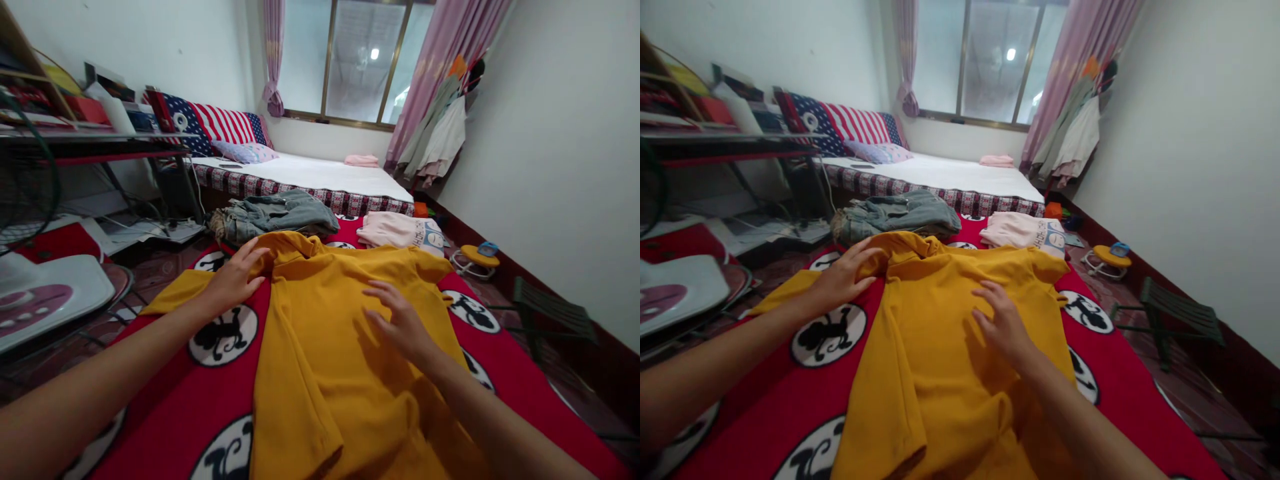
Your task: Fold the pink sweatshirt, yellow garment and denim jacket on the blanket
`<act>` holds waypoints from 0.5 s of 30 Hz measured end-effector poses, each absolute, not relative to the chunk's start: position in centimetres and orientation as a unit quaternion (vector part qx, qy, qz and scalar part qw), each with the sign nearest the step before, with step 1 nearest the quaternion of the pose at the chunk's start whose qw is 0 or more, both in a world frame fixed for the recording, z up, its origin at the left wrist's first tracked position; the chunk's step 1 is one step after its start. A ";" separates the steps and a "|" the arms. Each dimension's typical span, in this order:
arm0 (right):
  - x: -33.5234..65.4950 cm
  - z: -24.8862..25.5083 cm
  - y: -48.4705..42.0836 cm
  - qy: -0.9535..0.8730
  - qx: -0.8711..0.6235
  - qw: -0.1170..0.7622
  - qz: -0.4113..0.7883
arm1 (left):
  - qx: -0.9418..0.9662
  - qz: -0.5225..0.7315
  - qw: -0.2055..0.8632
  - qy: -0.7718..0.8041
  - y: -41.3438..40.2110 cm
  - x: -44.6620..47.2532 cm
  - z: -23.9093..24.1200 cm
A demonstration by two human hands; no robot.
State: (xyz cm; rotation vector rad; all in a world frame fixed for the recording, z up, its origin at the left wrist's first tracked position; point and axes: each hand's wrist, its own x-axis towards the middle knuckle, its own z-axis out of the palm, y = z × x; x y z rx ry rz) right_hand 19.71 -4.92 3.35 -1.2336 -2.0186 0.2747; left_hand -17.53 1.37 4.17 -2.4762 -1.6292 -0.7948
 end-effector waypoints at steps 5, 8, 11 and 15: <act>16.5 1.3 -8.2 -0.819 -0.443 0.326 0.167 | -0.729 -0.152 0.067 -0.664 -0.5 -25.1 3.7; 16.0 -0.3 -8.0 -0.817 -0.443 0.344 0.136 | -0.699 -0.087 0.012 -0.709 -1.3 -28.6 3.2; 15.8 -1.0 -7.6 -0.805 -0.442 0.376 0.121 | -0.677 -0.083 0.018 -0.731 -1.3 -30.5 4.1; 15.8 -0.5 -7.9 -0.758 -0.443 0.455 0.146 | -0.624 -0.152 0.102 -0.759 1.5 -29.9 9.7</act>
